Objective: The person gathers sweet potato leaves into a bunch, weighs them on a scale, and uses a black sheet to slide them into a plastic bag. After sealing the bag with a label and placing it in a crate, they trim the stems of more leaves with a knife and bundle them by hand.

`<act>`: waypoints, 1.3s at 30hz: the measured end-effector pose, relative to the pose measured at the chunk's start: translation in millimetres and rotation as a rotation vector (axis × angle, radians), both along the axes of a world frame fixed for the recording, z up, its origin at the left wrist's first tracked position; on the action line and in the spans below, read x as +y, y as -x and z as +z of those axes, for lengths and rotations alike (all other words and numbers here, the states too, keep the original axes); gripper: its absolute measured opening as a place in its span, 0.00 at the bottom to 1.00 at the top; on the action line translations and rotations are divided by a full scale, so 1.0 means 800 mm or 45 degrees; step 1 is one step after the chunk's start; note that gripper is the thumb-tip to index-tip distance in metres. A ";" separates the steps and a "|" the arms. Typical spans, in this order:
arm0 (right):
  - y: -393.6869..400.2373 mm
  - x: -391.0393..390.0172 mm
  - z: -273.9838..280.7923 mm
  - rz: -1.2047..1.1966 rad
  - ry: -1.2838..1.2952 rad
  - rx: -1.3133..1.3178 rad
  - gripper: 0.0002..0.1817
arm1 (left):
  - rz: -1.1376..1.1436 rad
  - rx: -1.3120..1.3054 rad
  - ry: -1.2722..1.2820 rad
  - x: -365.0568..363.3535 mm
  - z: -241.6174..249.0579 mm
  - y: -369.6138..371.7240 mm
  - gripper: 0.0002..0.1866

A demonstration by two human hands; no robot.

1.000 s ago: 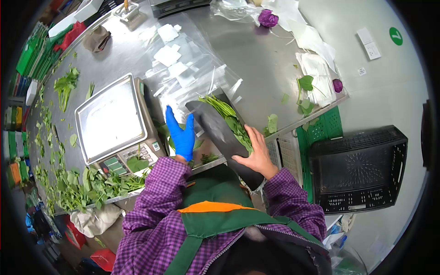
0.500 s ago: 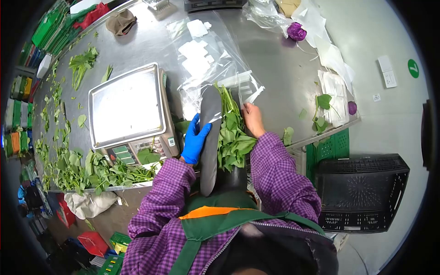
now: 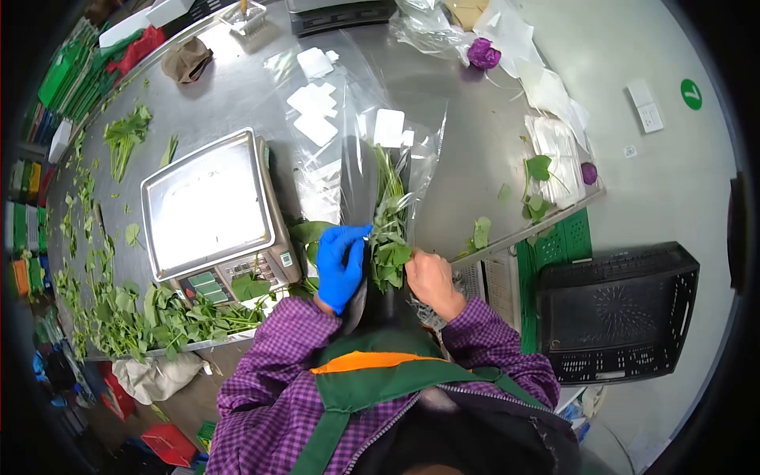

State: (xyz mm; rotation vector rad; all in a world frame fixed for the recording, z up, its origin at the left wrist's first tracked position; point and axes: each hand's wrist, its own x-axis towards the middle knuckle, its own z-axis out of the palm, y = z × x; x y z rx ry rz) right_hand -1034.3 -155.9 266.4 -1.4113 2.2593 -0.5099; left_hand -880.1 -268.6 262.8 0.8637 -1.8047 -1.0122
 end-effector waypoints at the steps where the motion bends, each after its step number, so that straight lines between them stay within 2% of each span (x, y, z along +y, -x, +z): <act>1: -0.004 0.007 0.002 0.009 -0.015 -0.019 0.13 | -0.015 -0.002 0.001 0.011 0.003 -0.005 0.16; 6: -0.025 0.052 0.002 0.065 -0.159 -0.073 0.14 | -0.134 0.003 -0.058 0.046 0.012 -0.035 0.17; 10: -0.013 0.044 0.001 0.099 -0.010 0.046 0.11 | -0.101 0.014 0.030 0.015 0.025 -0.023 0.16; 12: 0.012 0.014 0.062 0.062 0.323 0.040 0.07 | -0.090 0.156 0.023 -0.016 0.068 -0.001 0.15; 13: 0.022 0.001 0.106 -0.062 0.414 -0.007 0.05 | -0.068 0.253 -0.012 -0.030 0.104 0.007 0.16; 14: 0.031 -0.008 0.152 -0.103 0.588 -0.100 0.07 | -0.078 0.409 -0.219 -0.040 0.134 0.010 0.17; 15: 0.034 -0.012 0.172 -0.243 0.648 -0.350 0.11 | -0.094 0.562 -0.425 -0.049 0.157 0.012 0.19; 16: 0.046 -0.022 0.177 -0.172 0.596 -0.436 0.13 | -0.104 0.564 -0.415 -0.061 0.173 0.015 0.19; 18: 0.056 -0.033 0.196 -0.113 0.548 -0.516 0.15 | -0.309 0.551 -0.678 -0.079 0.195 0.017 0.21; 20: 0.058 -0.044 0.237 -0.200 0.760 -0.821 0.16 | -0.339 0.612 -0.582 -0.094 0.226 0.013 0.24; 21: 0.053 -0.041 0.242 -0.221 0.755 -0.827 0.16 | -0.347 0.612 -0.585 -0.097 0.240 0.003 0.25; 22: 0.052 -0.043 0.247 -0.188 0.865 -0.935 0.16 | -0.544 0.725 -0.657 -0.115 0.232 -0.012 0.32; 23: 0.054 -0.049 0.251 -0.141 0.980 -1.038 0.17 | -0.761 0.811 -0.693 -0.128 0.213 -0.026 0.52; 25: 0.060 -0.048 0.241 -0.153 0.915 -1.031 0.16 | -0.935 0.591 -0.401 -0.130 0.157 -0.043 0.69; 26: 0.065 -0.050 0.223 -0.143 0.847 -0.946 0.16 | -0.891 0.297 -0.404 -0.119 0.132 -0.048 0.75; 27: 0.066 -0.049 0.213 -0.134 0.764 -0.866 0.16 | -0.945 0.017 -0.340 -0.113 0.093 -0.051 0.70; 28: 0.068 -0.044 0.228 -0.129 0.641 -0.722 0.11 | -0.873 0.031 -0.325 -0.099 0.093 -0.037 0.67; 29: 0.064 -0.043 0.251 -0.126 0.630 -0.719 0.11 | -0.798 0.046 -0.309 -0.086 0.093 -0.021 0.63; 31: 0.056 -0.041 0.298 0.195 0.978 0.399 0.06 | -0.819 0.086 -0.363 -0.091 0.085 -0.010 0.60; 32: 0.053 -0.039 0.309 0.195 0.973 0.408 0.06 | -0.845 0.114 -0.411 -0.093 0.082 -0.004 0.57; 34: 0.045 -0.033 0.320 0.747 0.726 0.430 0.09 | -0.890 0.047 -0.430 -0.094 0.083 0.005 0.56; 35: 0.042 -0.031 0.318 0.747 0.726 0.440 0.09 | -0.932 -0.027 -0.442 -0.095 0.085 0.009 0.56; 36: 0.039 -0.029 0.314 0.728 0.654 0.390 0.09 | -0.905 0.039 -0.261 -0.095 0.078 0.015 0.55; 39: 0.032 -0.028 0.315 0.640 0.602 0.324 0.07 | -0.849 0.190 -0.262 -0.085 0.073 0.030 0.56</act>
